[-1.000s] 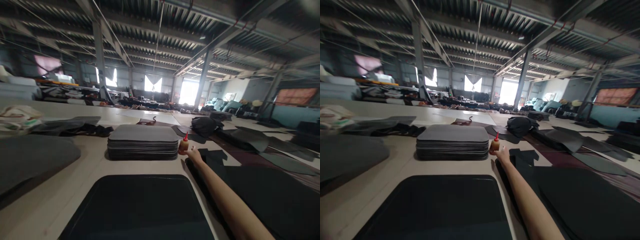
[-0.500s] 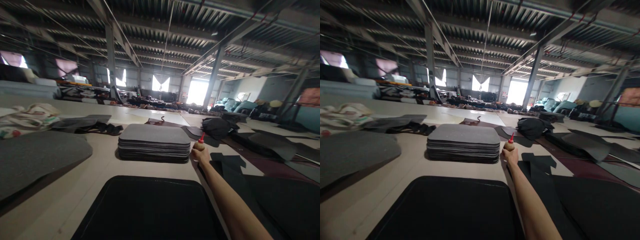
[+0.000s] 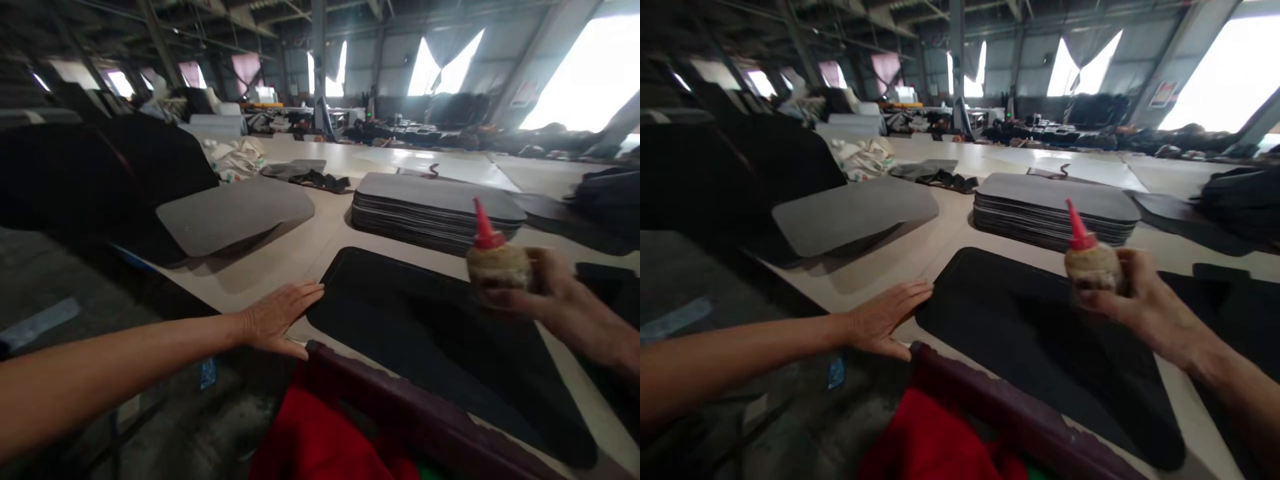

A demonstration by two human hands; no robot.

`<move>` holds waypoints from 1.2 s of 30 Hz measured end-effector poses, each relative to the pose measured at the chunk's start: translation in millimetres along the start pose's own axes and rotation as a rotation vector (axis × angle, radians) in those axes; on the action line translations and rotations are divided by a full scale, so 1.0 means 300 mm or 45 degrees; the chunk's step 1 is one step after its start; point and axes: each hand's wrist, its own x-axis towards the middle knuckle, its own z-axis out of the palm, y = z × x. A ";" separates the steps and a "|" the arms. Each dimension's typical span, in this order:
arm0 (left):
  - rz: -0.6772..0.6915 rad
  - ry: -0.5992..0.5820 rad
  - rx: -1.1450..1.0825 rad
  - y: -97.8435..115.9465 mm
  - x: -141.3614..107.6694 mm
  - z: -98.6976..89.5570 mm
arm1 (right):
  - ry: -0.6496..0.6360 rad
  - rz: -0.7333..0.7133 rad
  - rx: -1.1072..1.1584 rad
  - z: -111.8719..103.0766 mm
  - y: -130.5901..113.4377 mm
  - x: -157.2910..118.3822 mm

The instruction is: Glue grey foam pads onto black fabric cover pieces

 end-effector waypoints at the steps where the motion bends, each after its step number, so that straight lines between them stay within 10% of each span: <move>1: 0.020 0.022 0.005 0.004 -0.005 0.001 | -0.086 0.077 0.090 0.031 -0.046 -0.035; 10: 0.134 0.093 -0.063 -0.005 -0.018 0.023 | -0.605 0.182 0.250 0.122 -0.330 -0.154; 24: 0.189 0.151 -0.044 -0.007 -0.023 0.029 | -0.396 -0.305 0.117 0.276 -0.470 -0.154; 36: 0.198 0.154 -0.009 -0.012 -0.029 0.036 | -0.385 -0.359 -0.032 0.323 -0.524 -0.109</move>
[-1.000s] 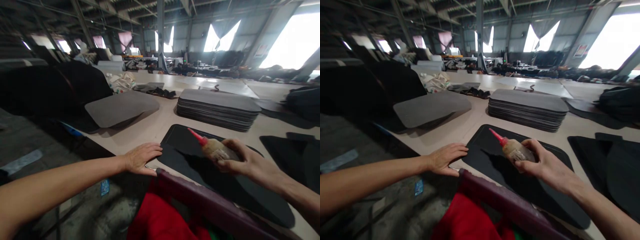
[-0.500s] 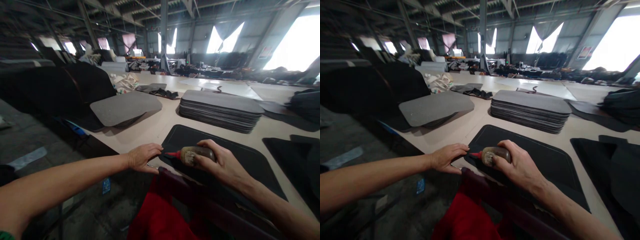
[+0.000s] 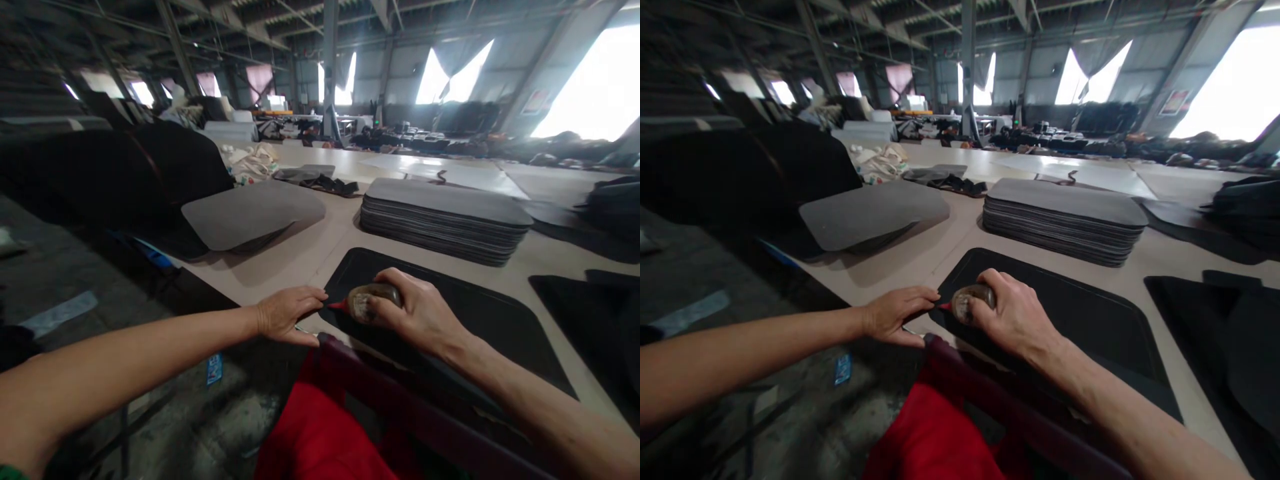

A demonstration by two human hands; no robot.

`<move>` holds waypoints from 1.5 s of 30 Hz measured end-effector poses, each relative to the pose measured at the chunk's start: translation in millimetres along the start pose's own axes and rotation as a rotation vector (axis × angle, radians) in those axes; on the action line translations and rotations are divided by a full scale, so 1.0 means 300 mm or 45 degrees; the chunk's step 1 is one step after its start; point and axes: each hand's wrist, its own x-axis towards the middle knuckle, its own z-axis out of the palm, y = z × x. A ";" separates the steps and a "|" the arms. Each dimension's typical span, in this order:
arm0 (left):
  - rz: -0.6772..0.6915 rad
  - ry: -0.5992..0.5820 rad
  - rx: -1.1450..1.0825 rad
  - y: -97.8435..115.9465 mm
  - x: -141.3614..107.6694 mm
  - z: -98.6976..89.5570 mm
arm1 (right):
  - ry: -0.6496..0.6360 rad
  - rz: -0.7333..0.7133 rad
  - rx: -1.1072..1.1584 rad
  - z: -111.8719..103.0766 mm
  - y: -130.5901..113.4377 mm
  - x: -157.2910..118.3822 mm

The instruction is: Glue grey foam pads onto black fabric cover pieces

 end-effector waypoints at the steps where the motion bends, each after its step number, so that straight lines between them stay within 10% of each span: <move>1: -0.004 0.000 0.002 0.000 0.000 0.001 | -0.004 -0.005 -0.012 -0.002 -0.005 0.004; 31: -0.026 -0.055 0.033 0.002 0.005 -0.008 | -0.175 -0.019 -0.307 -0.099 -0.112 0.095; 45: -0.003 -0.055 0.037 0.002 0.008 -0.012 | -0.184 0.106 -0.371 -0.211 -0.010 -0.015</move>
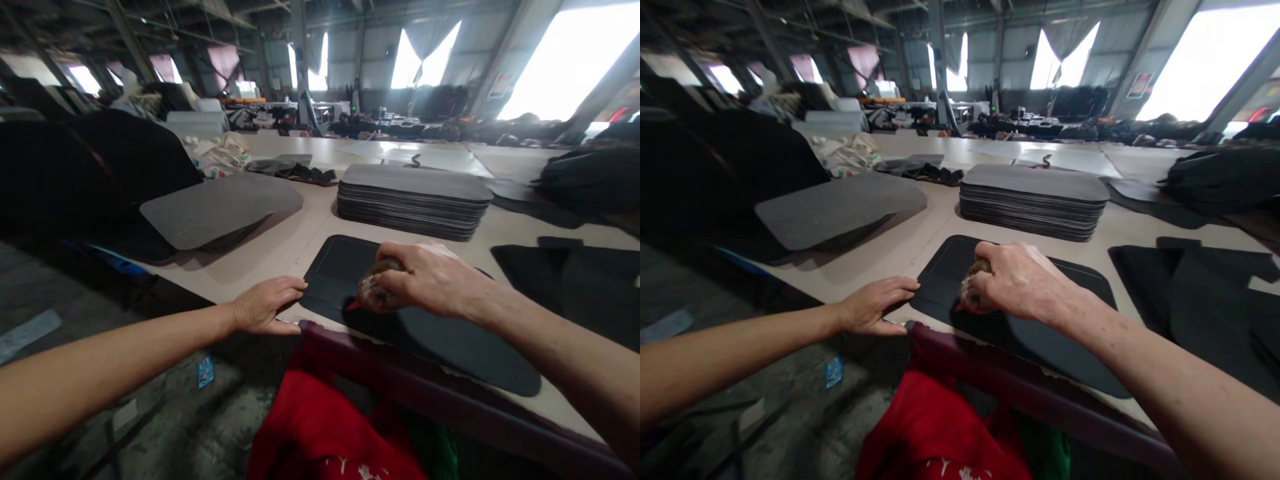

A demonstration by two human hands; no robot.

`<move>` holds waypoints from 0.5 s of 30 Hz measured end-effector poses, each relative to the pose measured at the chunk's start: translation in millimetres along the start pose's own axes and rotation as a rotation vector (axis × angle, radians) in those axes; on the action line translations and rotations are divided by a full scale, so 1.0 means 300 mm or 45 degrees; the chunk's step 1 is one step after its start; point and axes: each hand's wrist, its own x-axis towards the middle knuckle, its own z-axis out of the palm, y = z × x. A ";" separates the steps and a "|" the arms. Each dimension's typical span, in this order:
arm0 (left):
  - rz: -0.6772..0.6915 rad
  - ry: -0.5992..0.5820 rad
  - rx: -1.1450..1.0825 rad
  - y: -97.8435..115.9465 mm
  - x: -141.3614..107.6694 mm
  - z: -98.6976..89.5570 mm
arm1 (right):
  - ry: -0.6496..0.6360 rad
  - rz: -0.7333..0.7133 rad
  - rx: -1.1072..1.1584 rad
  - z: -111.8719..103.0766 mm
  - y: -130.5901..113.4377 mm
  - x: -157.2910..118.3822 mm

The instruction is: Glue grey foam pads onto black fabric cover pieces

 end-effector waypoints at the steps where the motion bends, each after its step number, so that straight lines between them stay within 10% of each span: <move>1: -0.011 -0.011 0.002 0.000 0.001 -0.001 | 0.003 0.011 0.001 -0.004 0.016 -0.015; 15: -0.028 -0.051 0.080 -0.006 0.005 -0.012 | -0.001 0.356 0.118 -0.083 0.248 -0.309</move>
